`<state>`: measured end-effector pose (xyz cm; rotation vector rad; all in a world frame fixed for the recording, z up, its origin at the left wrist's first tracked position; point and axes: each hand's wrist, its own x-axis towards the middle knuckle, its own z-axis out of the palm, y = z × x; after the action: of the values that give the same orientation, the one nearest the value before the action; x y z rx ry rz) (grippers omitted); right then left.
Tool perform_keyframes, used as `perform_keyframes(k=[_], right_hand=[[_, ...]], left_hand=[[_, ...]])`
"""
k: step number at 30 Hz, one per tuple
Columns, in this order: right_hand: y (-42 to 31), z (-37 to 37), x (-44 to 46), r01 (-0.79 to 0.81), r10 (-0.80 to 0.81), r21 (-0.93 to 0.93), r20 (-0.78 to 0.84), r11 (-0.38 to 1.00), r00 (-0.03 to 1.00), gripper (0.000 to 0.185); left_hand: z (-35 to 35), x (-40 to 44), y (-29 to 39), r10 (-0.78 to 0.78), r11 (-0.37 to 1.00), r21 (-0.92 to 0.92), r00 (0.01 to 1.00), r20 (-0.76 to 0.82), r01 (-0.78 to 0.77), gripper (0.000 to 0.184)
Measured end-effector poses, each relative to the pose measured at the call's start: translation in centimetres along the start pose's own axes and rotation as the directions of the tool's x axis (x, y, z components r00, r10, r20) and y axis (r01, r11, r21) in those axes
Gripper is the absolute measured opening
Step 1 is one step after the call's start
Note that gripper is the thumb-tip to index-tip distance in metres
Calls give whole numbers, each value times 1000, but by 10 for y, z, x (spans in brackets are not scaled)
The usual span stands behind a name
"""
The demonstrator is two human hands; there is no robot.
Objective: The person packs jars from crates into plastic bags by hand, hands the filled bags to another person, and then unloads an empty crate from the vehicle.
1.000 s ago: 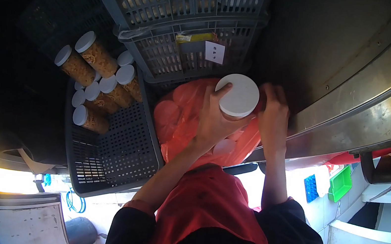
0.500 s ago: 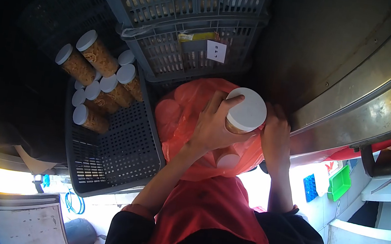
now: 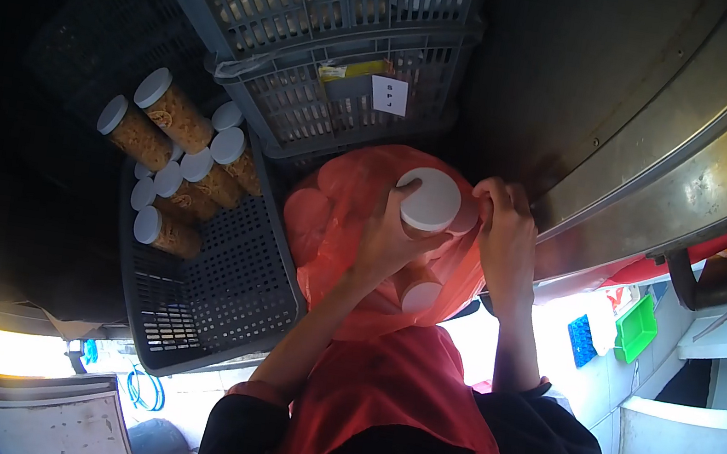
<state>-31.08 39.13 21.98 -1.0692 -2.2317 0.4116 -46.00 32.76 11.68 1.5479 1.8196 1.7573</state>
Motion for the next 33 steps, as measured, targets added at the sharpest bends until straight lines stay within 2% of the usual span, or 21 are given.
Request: perform_keyframes(k=[1,3,4,6,7,9,12,13,15,16,17,18,19,21,22,24,25,27,28,30,33], right_hand=[[2,1,2,-36,38,107,-16,994,999,18],[7,9,0,-6,9,101,-35,995,999,17],[10,12,-1,24,-19,96,-51,995,999,16],[9,16,-1,21,-10,116,-99,993,995,16],[9,18,-2,22,-1,139,-147,990,989,16],[6,15,0,22,15,209,-174,978,985,18],[2,13,9,33,34,286,-228,958,973,19],[2,13,10,36,39,298,-244,954,969,19],[2,18,14,48,25,294,-241,955,970,19],[2,21,17,61,11,289,-242,955,970,18],[1,24,18,67,5,292,-239,954,971,18],[1,25,19,74,-3,296,-234,952,972,18],[0,26,21,83,-13,301,-228,950,974,18],[-2,27,21,93,-27,289,-223,953,974,18],[-3,28,20,90,-27,276,-225,957,974,18],[0,24,20,93,-32,258,-234,962,972,20],[2,21,20,86,-27,234,-245,968,969,22],[1,19,19,100,-50,194,-246,976,968,23],[0,19,18,106,-66,153,-251,982,966,24],[2,22,17,103,-65,156,-234,982,970,23],[11,23,18,123,-95,140,-194,982,976,20]], left_hand=[[0,-3,-5,4,1000,0,1000,-2,-4,88],[-5,-15,-7,72,945,309,988,136,-111,83],[-9,-20,-8,72,945,306,988,139,-112,83],[-17,-32,-9,82,791,560,949,304,-248,67],[-16,-39,-12,76,792,559,949,305,-243,67],[-11,-52,-27,107,434,820,925,364,-372,50],[-12,-56,-34,40,400,855,938,345,-332,42],[-12,-60,-32,38,401,854,938,346,-331,42],[-17,-55,-6,99,623,718,942,322,-311,36],[-17,-57,-2,101,619,722,943,316,-308,36],[-17,-63,2,179,677,547,831,527,-493,35],[-14,-68,5,273,708,327,670,690,-626,34],[-4,-74,-4,270,708,338,680,681,-620,34],[17,-82,-29,76,938,212,763,642,-272,34],[24,-82,-33,71,938,220,771,633,-268,34],[28,-68,-25,-94,957,281,831,548,-77,48],[29,-61,-22,-98,956,284,837,538,-70,48],[26,-47,-13,71,716,602,895,441,-354,68],[29,-46,-19,66,714,609,899,433,-346,68],[35,-44,-29,155,657,677,939,308,-331,90],[30,-43,-14,111,657,697,952,285,-286,94]])
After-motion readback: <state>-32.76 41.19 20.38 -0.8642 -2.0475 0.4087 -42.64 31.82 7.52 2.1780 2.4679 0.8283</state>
